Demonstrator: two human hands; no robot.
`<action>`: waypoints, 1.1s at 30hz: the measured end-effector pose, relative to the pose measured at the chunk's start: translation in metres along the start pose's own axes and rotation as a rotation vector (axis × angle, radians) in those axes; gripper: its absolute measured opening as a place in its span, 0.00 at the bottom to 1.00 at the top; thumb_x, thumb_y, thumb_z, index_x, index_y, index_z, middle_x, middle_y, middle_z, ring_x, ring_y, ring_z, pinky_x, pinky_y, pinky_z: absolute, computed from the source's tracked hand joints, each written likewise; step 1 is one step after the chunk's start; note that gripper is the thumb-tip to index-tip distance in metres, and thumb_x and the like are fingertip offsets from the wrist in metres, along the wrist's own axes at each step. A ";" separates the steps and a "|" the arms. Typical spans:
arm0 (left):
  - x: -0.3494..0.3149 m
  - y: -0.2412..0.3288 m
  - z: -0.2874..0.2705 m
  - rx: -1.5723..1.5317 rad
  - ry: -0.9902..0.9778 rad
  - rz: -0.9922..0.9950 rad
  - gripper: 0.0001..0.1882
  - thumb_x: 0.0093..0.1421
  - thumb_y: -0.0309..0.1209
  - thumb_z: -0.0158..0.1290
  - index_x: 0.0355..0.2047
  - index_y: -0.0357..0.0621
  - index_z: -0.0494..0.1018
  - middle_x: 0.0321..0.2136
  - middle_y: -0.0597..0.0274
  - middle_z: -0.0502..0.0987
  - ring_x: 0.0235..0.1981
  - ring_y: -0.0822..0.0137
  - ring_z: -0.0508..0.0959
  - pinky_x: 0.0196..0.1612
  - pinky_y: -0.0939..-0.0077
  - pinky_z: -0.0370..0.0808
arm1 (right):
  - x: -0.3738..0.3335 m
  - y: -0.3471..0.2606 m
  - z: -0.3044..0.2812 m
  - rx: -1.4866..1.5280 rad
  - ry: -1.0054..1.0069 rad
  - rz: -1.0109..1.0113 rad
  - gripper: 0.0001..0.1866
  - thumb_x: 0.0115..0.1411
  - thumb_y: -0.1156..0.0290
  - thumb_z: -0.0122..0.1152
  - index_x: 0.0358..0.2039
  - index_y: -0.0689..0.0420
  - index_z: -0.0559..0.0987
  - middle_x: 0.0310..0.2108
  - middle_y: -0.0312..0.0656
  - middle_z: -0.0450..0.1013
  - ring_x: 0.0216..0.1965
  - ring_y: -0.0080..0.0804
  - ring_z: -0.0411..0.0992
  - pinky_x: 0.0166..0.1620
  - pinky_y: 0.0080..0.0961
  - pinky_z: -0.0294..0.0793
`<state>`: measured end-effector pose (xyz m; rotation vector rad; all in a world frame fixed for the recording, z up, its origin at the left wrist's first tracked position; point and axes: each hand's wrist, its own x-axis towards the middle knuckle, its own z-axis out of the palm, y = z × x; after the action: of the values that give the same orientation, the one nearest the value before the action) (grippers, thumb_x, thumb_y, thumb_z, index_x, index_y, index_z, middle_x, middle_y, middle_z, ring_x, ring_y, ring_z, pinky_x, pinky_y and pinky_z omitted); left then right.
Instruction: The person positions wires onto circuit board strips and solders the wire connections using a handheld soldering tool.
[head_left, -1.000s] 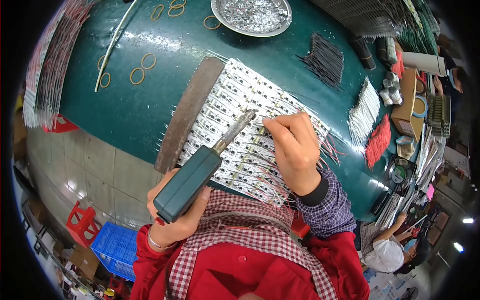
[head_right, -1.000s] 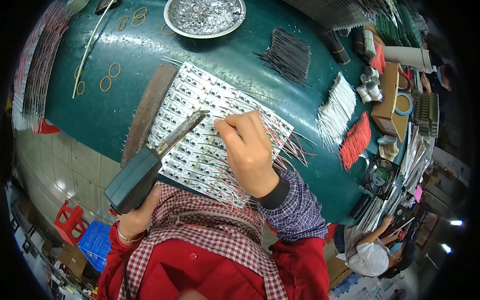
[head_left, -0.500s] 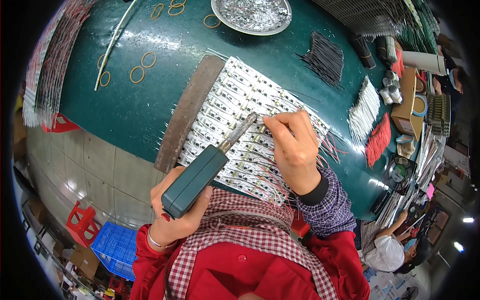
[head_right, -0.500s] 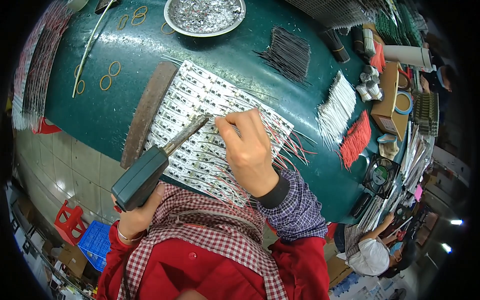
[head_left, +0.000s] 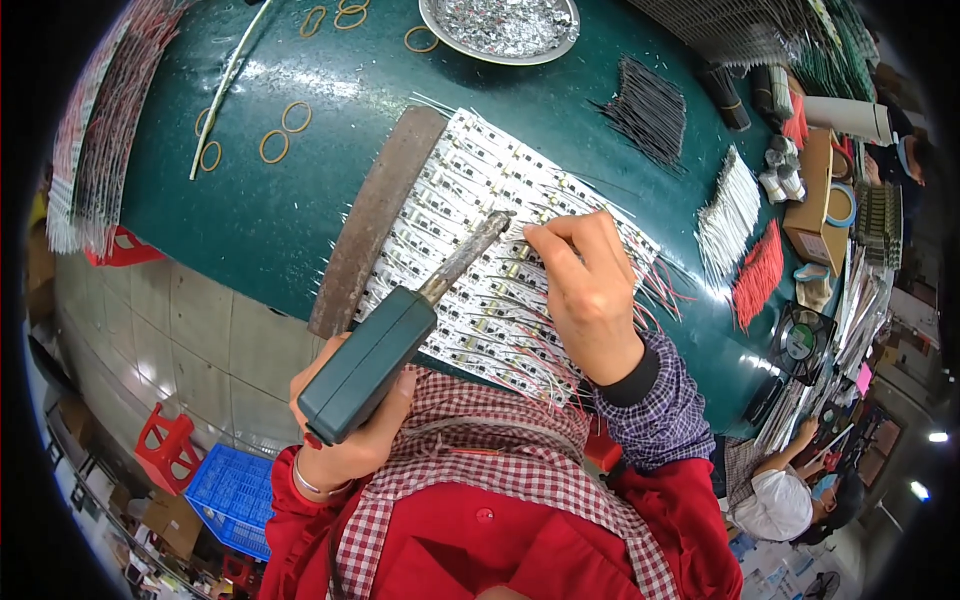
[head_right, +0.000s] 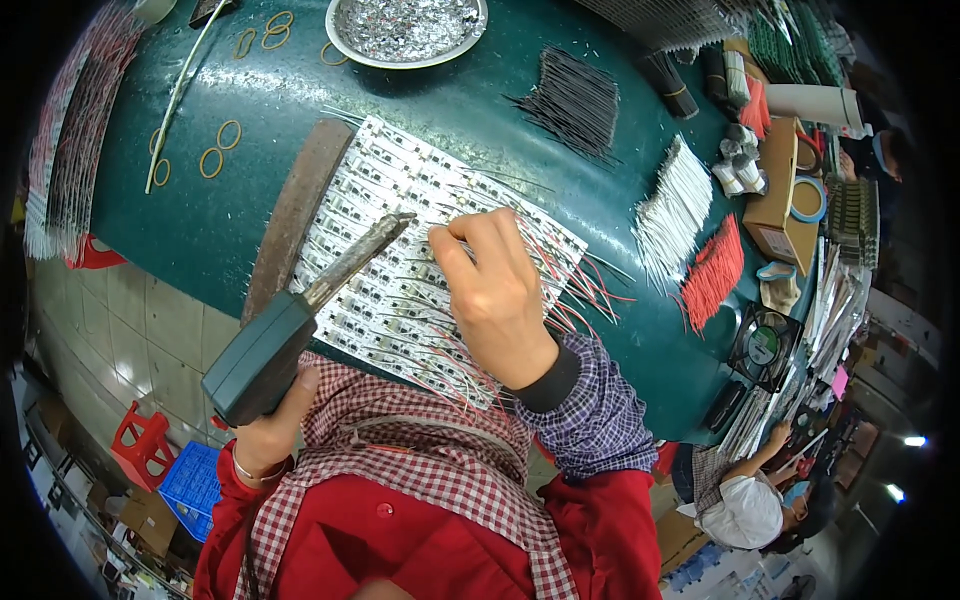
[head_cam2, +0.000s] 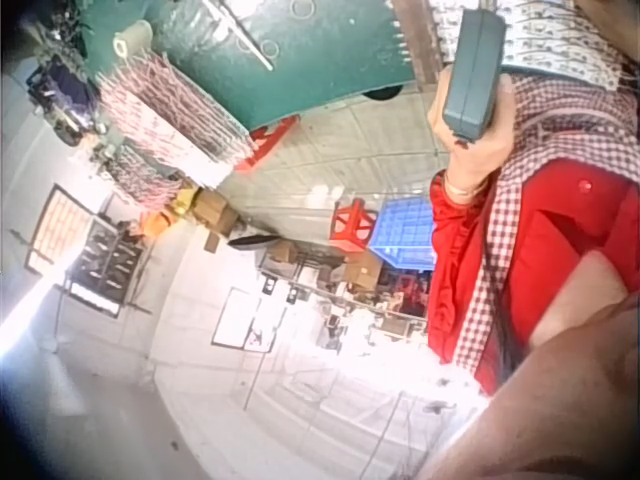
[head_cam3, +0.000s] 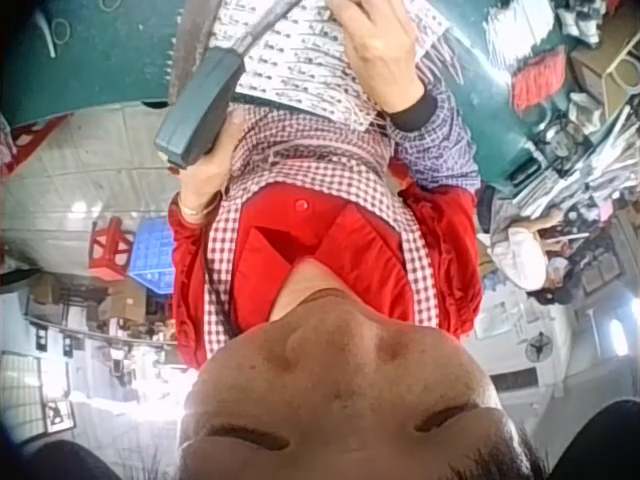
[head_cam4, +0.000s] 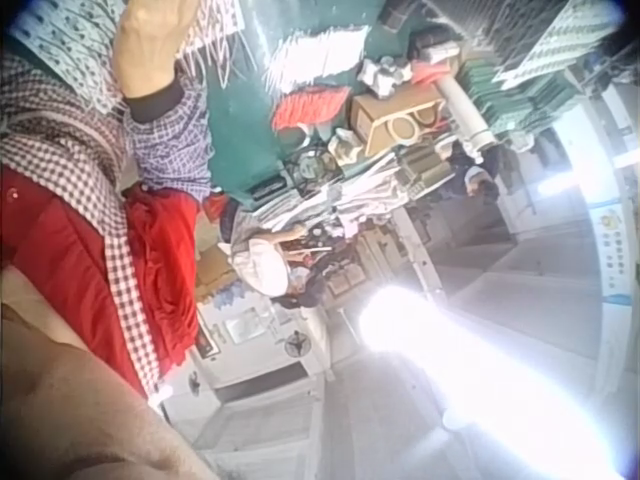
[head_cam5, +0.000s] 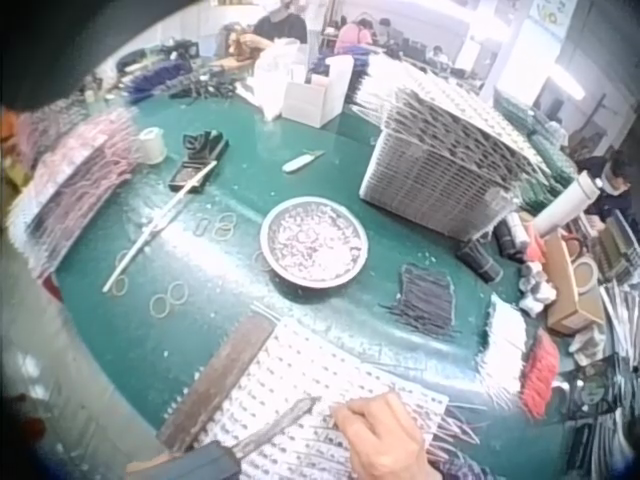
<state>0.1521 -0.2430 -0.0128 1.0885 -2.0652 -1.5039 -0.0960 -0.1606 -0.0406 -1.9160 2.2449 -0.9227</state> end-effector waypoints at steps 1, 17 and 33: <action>-0.001 0.001 -0.001 0.002 0.000 -0.001 0.11 0.51 0.20 0.62 0.37 0.31 0.79 0.30 0.51 0.79 0.25 0.62 0.80 0.29 0.74 0.75 | 0.000 0.000 0.000 0.001 -0.001 -0.004 0.18 0.42 0.87 0.58 0.37 0.66 0.78 0.34 0.46 0.70 0.36 0.43 0.69 0.37 0.34 0.72; -0.013 -0.003 -0.002 -0.028 0.017 0.020 0.14 0.50 0.18 0.62 0.39 0.30 0.79 0.33 0.50 0.80 0.28 0.63 0.81 0.32 0.75 0.77 | -0.011 -0.009 0.001 0.072 0.031 -0.027 0.21 0.41 0.89 0.57 0.39 0.65 0.79 0.34 0.45 0.71 0.34 0.41 0.69 0.34 0.32 0.72; -0.007 0.001 -0.005 0.047 -0.071 0.026 0.13 0.50 0.19 0.62 0.37 0.30 0.77 0.31 0.53 0.79 0.26 0.65 0.80 0.29 0.76 0.75 | -0.010 -0.008 0.003 0.047 0.016 -0.023 0.19 0.41 0.88 0.57 0.38 0.65 0.79 0.33 0.45 0.71 0.34 0.41 0.69 0.35 0.33 0.72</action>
<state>0.1591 -0.2408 -0.0093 1.0355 -2.1638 -1.5097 -0.0855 -0.1530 -0.0425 -1.9258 2.1933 -0.9879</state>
